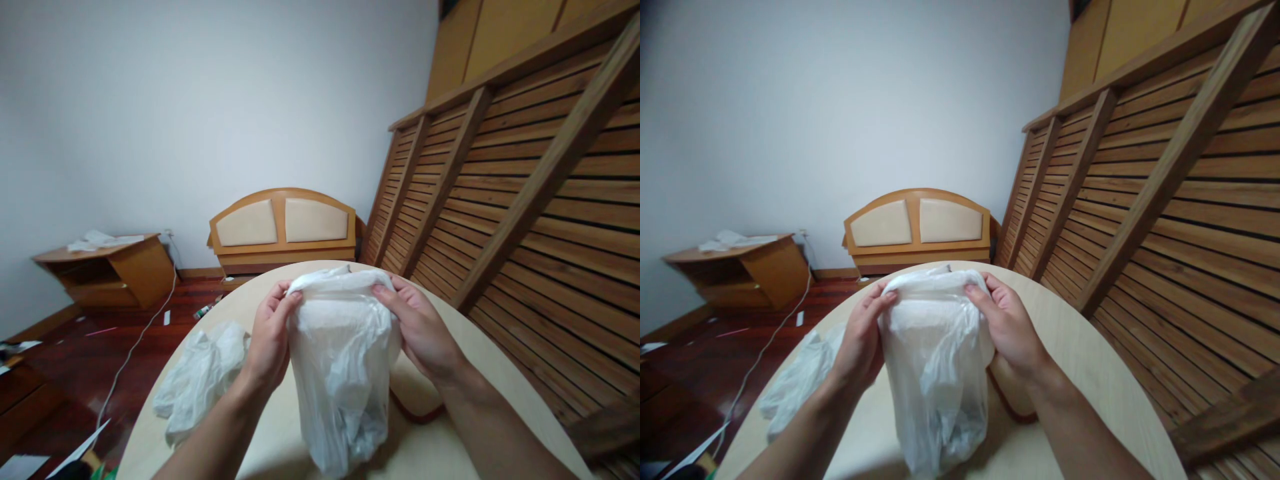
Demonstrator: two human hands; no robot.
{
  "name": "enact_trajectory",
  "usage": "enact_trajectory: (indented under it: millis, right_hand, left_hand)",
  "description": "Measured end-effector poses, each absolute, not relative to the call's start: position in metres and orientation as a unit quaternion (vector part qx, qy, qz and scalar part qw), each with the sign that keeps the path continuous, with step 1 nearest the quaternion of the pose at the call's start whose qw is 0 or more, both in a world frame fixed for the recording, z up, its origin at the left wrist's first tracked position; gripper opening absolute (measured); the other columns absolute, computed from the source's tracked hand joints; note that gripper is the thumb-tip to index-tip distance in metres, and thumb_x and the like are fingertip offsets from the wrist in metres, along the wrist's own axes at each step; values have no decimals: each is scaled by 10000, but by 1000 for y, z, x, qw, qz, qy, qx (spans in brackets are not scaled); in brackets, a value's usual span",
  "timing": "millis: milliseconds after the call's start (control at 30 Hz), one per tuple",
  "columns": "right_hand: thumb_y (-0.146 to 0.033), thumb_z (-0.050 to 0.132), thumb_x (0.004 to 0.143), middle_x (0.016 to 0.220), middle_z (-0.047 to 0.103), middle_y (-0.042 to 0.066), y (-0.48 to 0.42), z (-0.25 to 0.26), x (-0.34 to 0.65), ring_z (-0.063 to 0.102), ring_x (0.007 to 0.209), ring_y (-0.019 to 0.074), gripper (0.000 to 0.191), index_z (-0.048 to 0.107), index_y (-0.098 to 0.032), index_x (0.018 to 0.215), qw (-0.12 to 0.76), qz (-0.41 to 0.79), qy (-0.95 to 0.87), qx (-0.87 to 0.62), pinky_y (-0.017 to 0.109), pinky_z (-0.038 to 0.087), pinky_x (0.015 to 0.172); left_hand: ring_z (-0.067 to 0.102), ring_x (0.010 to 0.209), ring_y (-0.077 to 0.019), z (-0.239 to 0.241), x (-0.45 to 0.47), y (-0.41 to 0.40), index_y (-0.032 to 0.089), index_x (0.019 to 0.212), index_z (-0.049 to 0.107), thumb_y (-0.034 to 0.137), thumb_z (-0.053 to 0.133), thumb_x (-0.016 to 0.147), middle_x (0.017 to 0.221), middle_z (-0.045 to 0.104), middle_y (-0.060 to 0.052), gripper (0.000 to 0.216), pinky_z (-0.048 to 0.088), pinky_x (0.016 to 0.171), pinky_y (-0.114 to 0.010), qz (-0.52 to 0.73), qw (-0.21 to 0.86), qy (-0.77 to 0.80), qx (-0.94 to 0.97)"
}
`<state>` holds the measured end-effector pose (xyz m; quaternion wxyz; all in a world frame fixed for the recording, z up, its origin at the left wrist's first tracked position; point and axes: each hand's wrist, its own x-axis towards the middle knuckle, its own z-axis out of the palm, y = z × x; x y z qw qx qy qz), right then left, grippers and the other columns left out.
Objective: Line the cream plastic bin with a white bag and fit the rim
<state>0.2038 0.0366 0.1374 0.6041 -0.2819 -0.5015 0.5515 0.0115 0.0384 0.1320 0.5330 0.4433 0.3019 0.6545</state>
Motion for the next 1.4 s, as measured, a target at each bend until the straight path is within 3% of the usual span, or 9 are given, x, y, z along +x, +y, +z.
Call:
enact_trajectory:
  millis: [233,433,533,667,867,933,1067,1267,1400]
  right_hand:
    - [-410,766,805,973,780,38,36,144,209,738,906,228,283,712,-225,1013,662,536,-452,-265,322,585,787]
    - [-497,692,865,1064,767,69,34,145,212,719,1024,264,396,682,-235,1161,644,540,-482,-248,386,573,888]
    - [-491,688,872,1134,748,57,34,142,213,693,1092,262,409,652,-267,1213,646,534,-491,-236,393,558,931]
    - [-410,683,901,1248,694,23,35,136,213,662,1136,221,437,576,-322,1316,626,517,-541,-219,365,528,981]
    - [-372,693,890,1083,712,19,27,137,206,689,925,181,596,445,-329,1430,555,489,-633,-228,325,572,847]
    - [-372,709,865,935,707,-1,23,140,208,659,746,152,680,394,-322,1466,579,459,-620,-266,271,575,666]
    - [-391,748,808,806,645,-42,11,150,221,481,478,83,741,397,-321,1457,654,401,-549,-332,178,383,361]
    - [-380,832,719,744,629,-51,-21,148,264,547,536,91,568,596,-307,1231,693,347,-521,-358,188,428,429]
    - [-344,764,812,640,600,-22,-70,117,317,536,535,81,153,702,-288,940,740,248,-440,-444,262,420,495]
  left_hand:
    - [681,950,-222,127,6,58,133,969,713,439,720,784,944,745,-63,358,506,877,-307,722,452,326,409]
    - [603,1132,-228,113,-6,80,169,1193,615,391,595,856,1186,661,-90,403,449,992,-338,742,352,390,416]
    - [563,1121,-208,117,-4,67,226,1231,521,273,636,809,1241,564,-79,439,449,945,-328,749,185,422,477]
    - [544,1066,-224,128,8,27,220,955,552,204,655,802,1077,554,-58,185,431,930,-355,679,-76,373,627]
    - [590,698,-179,121,21,3,202,1051,585,320,661,858,820,657,-18,239,422,615,-270,383,115,429,810]
    - [575,649,-163,120,17,4,192,995,617,328,599,904,761,653,-13,165,397,560,-245,372,184,439,797]
    - [575,614,-143,135,-4,-4,163,815,665,405,557,928,705,655,-25,289,414,545,-221,457,255,431,735]
    - [580,643,-151,140,-44,-10,144,943,701,434,568,874,769,691,-32,327,442,575,-224,545,215,477,655]
    - [568,618,-160,114,-73,-5,159,1200,638,307,486,787,897,710,-46,465,443,560,-253,510,187,542,641]
